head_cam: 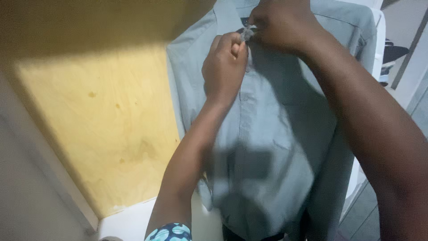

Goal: The person picks up shirts and other clothing from a bed and a basket, places them onto hangers by hand, and hangs them one by one on a rod inside a closet.

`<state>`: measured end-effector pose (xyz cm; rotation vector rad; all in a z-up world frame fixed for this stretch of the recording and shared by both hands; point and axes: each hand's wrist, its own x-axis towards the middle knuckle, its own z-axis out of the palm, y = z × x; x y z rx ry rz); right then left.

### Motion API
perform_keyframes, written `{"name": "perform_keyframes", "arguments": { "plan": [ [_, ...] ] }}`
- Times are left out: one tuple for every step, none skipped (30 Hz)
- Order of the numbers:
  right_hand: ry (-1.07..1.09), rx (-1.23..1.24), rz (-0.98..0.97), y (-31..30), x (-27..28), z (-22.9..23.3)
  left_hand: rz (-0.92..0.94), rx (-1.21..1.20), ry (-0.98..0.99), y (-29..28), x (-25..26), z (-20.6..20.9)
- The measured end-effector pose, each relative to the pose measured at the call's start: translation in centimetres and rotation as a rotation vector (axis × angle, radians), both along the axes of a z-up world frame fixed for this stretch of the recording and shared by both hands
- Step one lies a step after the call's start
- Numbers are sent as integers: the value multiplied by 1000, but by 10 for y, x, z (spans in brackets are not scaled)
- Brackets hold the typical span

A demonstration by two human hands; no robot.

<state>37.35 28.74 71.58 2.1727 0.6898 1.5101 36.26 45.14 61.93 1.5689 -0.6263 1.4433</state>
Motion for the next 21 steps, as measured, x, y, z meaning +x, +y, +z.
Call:
{"name": "perform_keyframes", "arguments": {
  "plan": [
    [-2,1,1,-1,0,2,-8,28,4,2,0,-1],
    [52,10,2,-1,0,4,-17,56,7,3,1,-2],
    [109,18,4,-1,1,4,-15,56,8,3,3,-1],
    [110,18,6,-2,2,4,-34,81,0,3,7,2],
    [36,3,67,-4,1,3,-56,104,-8,3,9,4],
    [-38,-11,127,-4,1,2,-56,103,-8,2,10,3],
    [-41,-13,128,-2,1,1,-68,91,-11,2,10,2],
    [-30,40,80,1,1,-2,-80,79,-13,1,10,2],
    [-20,94,32,3,0,-4,-78,78,-16,2,11,3],
    [-23,93,34,6,-1,-5,-84,86,-26,2,11,4],
    [-48,110,58,9,-1,-5,-90,94,-32,2,11,4],
    [-74,128,81,11,-2,-5,-88,94,-32,1,11,5],
    [-73,127,82,13,-3,-4,-55,85,-34,0,10,6],
    [-56,127,95,15,-3,-3,-21,76,-35,-1,10,6],
    [-40,126,109,16,-2,-1,-19,75,-36,-2,9,5],
    [-40,124,111,15,-1,-1,15,88,-110,-3,8,4],
    [-81,120,83,14,0,-2,47,103,-186,-4,7,4],
    [-122,116,56,12,1,-3,46,102,-188,-5,7,5],
    [-123,115,54,11,3,-3,86,102,-185,-7,8,5],
    [-136,97,58,10,5,-3,127,102,-183,-10,8,6],
    [-152,79,63,9,6,-2,127,100,-185,-12,9,7]
  ]
}}
